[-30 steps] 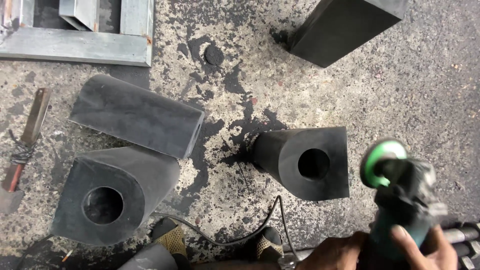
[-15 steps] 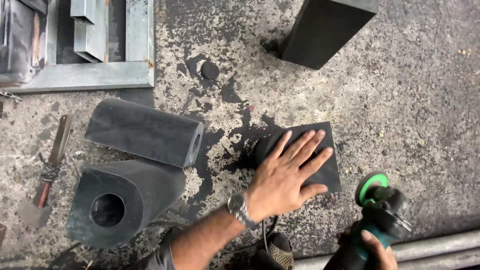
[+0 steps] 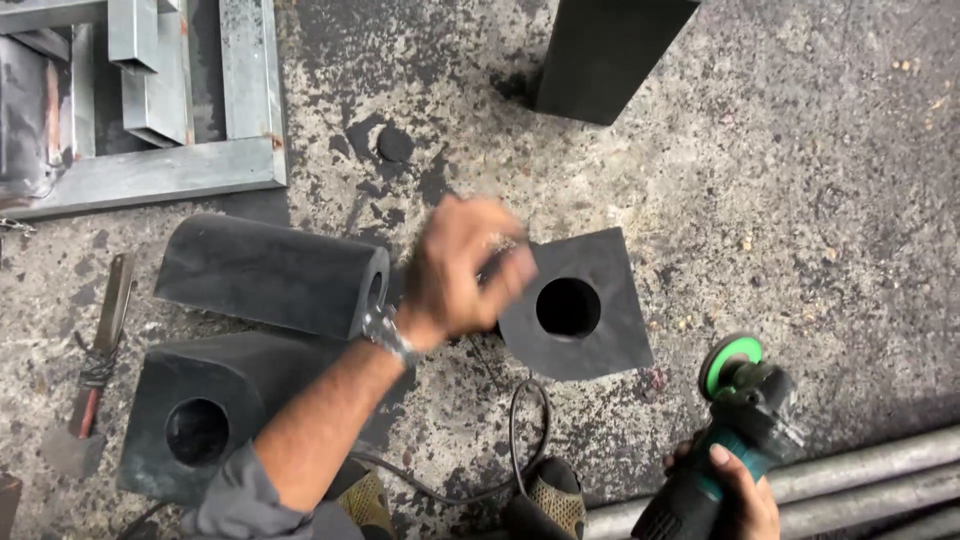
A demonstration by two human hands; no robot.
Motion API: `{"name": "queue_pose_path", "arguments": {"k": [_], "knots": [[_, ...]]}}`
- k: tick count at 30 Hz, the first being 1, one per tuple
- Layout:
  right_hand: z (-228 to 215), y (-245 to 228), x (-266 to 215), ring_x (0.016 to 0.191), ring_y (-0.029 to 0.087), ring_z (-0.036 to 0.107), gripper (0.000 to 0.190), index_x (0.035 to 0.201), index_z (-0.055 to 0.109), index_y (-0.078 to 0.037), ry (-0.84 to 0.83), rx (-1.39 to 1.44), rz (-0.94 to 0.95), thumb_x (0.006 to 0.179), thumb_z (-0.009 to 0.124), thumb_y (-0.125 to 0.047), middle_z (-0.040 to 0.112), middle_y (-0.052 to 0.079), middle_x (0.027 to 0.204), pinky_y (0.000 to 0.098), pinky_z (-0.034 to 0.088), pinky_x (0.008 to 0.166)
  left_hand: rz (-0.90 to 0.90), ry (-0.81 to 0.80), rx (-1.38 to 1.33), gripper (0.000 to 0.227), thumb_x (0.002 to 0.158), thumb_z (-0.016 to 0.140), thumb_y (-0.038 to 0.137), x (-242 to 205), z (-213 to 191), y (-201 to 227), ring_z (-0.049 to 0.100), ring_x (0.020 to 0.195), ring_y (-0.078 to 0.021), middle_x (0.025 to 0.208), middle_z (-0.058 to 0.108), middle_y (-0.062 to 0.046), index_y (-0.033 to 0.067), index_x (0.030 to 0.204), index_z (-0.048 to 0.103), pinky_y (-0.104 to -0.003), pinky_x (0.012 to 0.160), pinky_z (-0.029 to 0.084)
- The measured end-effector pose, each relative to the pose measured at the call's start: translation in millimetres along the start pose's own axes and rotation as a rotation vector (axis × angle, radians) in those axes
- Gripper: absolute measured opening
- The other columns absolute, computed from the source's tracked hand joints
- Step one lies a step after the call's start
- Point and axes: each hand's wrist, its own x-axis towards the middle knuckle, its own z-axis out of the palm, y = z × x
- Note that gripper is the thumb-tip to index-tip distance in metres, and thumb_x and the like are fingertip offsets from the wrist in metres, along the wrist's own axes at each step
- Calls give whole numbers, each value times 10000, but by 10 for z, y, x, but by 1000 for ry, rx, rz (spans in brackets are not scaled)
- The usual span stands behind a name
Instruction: Using an angle grinder to sand or smooth the surfaces of industrial rubber blocks on a workshop floor.
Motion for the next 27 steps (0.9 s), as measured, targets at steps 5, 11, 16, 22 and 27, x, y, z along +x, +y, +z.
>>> {"name": "queue_pose_path", "arguments": {"k": [5,11,16,22,27], "knots": [[-106,92,89,816,354,709,485,1182,563,66,3,-50,70,856,659,-280,712,245,910,468,573,725,628,-306,115,591,921,605,621,-332,204,384,663,953,-236,982,707,-104,58,1061,716,-476,1087,482],[95,88,7,791,330,708,378,1121,580,49,-4,2,41,887,658,-237,705,230,879,444,580,689,650,-211,46,608,958,644,639,-192,342,249,701,1031,-198,1118,755,-92,57,1103,745,-463,1105,451],[148,64,-66,765,306,716,338,1056,624,60,-19,-4,32,876,668,-223,707,215,861,419,581,643,375,-181,93,538,935,656,621,136,203,104,712,932,-189,1012,770,-70,95,1010,743,-517,1086,441],[58,204,-66,693,285,696,317,1017,637,66,-61,-39,46,861,691,-205,719,219,821,400,568,618,-361,-228,186,389,934,651,536,463,43,-373,686,756,-193,839,745,-69,151,942,711,-520,881,480],[31,390,28,665,264,673,317,1074,626,38,-41,-42,50,847,707,-166,702,192,810,387,544,599,-769,14,5,630,939,765,579,84,-31,-1144,431,704,-181,749,514,-126,19,737,557,-385,626,348]]}}
